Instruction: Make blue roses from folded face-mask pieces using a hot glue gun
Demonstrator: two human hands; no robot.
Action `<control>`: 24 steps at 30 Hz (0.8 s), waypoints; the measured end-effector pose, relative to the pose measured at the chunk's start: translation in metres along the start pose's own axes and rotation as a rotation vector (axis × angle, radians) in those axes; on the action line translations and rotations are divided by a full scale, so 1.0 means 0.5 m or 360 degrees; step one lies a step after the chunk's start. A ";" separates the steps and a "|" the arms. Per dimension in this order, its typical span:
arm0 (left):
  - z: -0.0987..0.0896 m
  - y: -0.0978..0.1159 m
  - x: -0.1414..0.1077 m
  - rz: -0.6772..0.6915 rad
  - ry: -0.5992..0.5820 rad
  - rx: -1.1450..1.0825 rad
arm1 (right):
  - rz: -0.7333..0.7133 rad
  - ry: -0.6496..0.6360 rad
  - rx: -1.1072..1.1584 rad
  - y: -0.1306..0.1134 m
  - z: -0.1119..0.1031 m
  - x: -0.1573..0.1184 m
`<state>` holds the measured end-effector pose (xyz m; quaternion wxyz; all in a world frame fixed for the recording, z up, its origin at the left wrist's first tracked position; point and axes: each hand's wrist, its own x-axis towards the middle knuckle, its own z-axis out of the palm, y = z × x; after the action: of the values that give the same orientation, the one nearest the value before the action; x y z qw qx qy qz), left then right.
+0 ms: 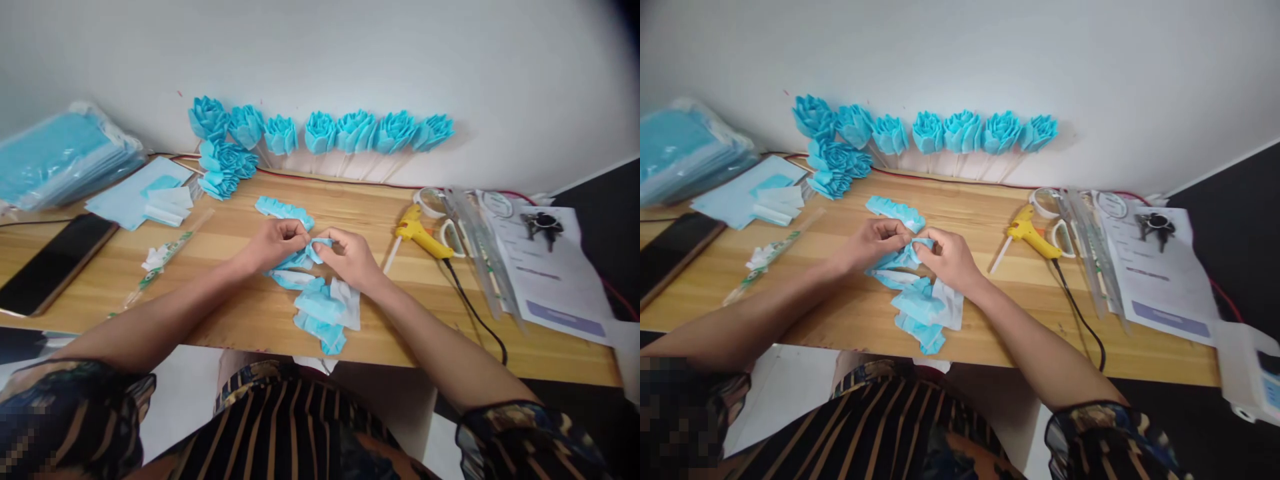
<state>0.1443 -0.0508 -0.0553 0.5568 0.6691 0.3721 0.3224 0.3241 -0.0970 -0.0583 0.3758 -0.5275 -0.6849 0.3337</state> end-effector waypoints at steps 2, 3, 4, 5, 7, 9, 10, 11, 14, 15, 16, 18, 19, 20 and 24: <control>0.001 0.003 -0.001 -0.0053 0.0014 -0.0057 | -0.0005 -0.0009 0.0010 0.001 0.000 0.000; 0.001 0.004 -0.001 -0.0084 0.0014 -0.0083 | -0.0012 -0.0015 0.0010 0.001 0.000 0.000; 0.001 0.005 -0.001 -0.0117 0.0013 -0.0111 | -0.0025 -0.0017 0.0005 0.001 -0.001 0.000; 0.000 0.006 0.000 -0.0146 0.0015 -0.0142 | -0.0044 -0.0014 0.0000 0.001 -0.001 0.000; -0.001 0.006 0.001 -0.0188 0.0031 -0.0216 | -0.0094 0.0001 -0.0012 0.001 -0.003 -0.001; -0.003 0.006 0.002 -0.0204 0.0043 -0.0274 | -0.0129 0.0014 -0.0026 0.001 -0.004 -0.001; -0.004 0.005 0.003 -0.0208 0.0040 -0.0289 | -0.0138 0.0017 -0.0028 0.001 -0.005 -0.001; -0.006 0.004 0.004 -0.0212 0.0033 -0.0294 | -0.0139 0.0014 -0.0025 0.003 -0.005 -0.001; -0.011 0.003 0.005 -0.0222 0.0011 -0.0282 | -0.0090 0.0004 0.0051 0.011 -0.005 0.000; -0.012 0.003 0.005 -0.0227 0.0017 -0.0275 | -0.0061 0.0022 0.0115 0.015 -0.006 0.000; -0.014 0.004 0.005 -0.0237 0.0027 -0.0268 | -0.0036 0.0054 0.0186 0.020 -0.007 0.000; -0.016 0.006 0.006 -0.0269 0.0048 -0.0279 | -0.0026 0.0132 0.0288 0.026 -0.011 0.000; -0.016 0.007 0.006 -0.0289 0.0052 -0.0301 | -0.0059 0.0172 0.0283 0.028 -0.013 0.000; -0.016 0.008 0.007 -0.0306 0.0051 -0.0332 | -0.0124 0.0199 0.0229 0.029 -0.016 0.001; -0.016 0.000 0.009 -0.0322 -0.0004 -0.0480 | -0.0661 0.0167 -0.0267 0.026 -0.030 0.004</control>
<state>0.1400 -0.0431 -0.0539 0.6809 0.5374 0.3843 0.3161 0.3428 -0.0914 -0.0617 0.4263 -0.4211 -0.7838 0.1632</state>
